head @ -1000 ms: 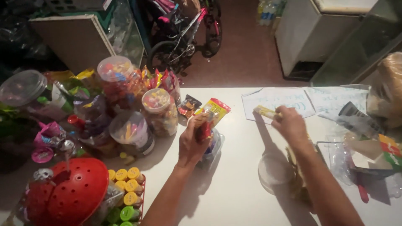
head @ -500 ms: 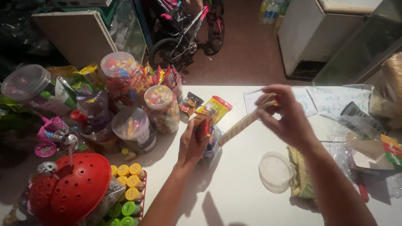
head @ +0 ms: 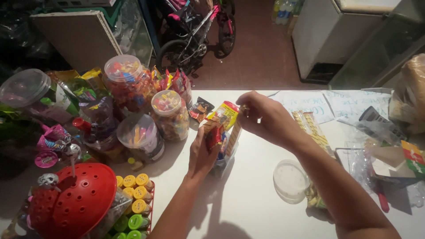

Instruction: Arranging various snacks, candies, and decorative items on a table to create a display or gift set, followed by wiping the table surface.

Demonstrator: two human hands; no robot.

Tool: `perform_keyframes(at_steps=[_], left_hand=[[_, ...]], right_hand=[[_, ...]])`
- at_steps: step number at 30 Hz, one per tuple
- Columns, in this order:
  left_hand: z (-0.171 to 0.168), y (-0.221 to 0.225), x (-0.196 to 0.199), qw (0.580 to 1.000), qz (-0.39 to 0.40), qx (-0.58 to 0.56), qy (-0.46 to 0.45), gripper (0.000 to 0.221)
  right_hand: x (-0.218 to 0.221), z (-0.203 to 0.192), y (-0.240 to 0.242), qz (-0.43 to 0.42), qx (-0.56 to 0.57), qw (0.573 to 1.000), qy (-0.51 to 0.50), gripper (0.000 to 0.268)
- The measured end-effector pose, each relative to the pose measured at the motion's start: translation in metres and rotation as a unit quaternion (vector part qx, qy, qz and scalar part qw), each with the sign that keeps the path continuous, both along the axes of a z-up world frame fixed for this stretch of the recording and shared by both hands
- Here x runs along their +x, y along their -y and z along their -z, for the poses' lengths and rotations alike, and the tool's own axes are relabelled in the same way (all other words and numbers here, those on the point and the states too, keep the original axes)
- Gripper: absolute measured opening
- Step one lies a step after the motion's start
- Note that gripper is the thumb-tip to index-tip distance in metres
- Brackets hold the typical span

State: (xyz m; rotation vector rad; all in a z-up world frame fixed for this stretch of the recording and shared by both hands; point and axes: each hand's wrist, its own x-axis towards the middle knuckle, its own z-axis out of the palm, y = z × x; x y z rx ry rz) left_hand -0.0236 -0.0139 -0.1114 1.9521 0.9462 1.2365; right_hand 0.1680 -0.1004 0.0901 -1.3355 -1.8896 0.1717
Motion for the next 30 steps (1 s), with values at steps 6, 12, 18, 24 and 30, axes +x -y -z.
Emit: perform_keyframes(at_steps=[6, 12, 18, 24, 30], left_hand=[[-0.011, 0.007, -0.006, 1.0, 0.013, 0.0, 0.006, 0.061], [-0.023, 0.005, -0.017, 0.997, 0.069, -0.028, -0.001, 0.06], [-0.032, 0.012, -0.015, 0.996, 0.074, -0.045, 0.016, 0.064], [-0.053, 0.031, -0.015, 0.99, 0.051, -0.124, 0.032, 0.066], [-0.043, 0.02, -0.012, 0.99, 0.047, -0.125, 0.043, 0.065]], right_hand=[[-0.003, 0.004, -0.016, 0.009, 0.001, 1.0, 0.014, 0.03], [0.014, 0.01, -0.018, 0.063, -0.007, 0.998, 0.0, 0.036], [0.019, 0.007, -0.008, 0.051, -0.007, 0.992, -0.119, 0.028], [0.022, 0.021, -0.014, 0.012, 0.014, 0.984, -0.175, 0.024], [0.024, 0.026, -0.006, 0.003, 0.037, 0.99, -0.138, 0.027]])
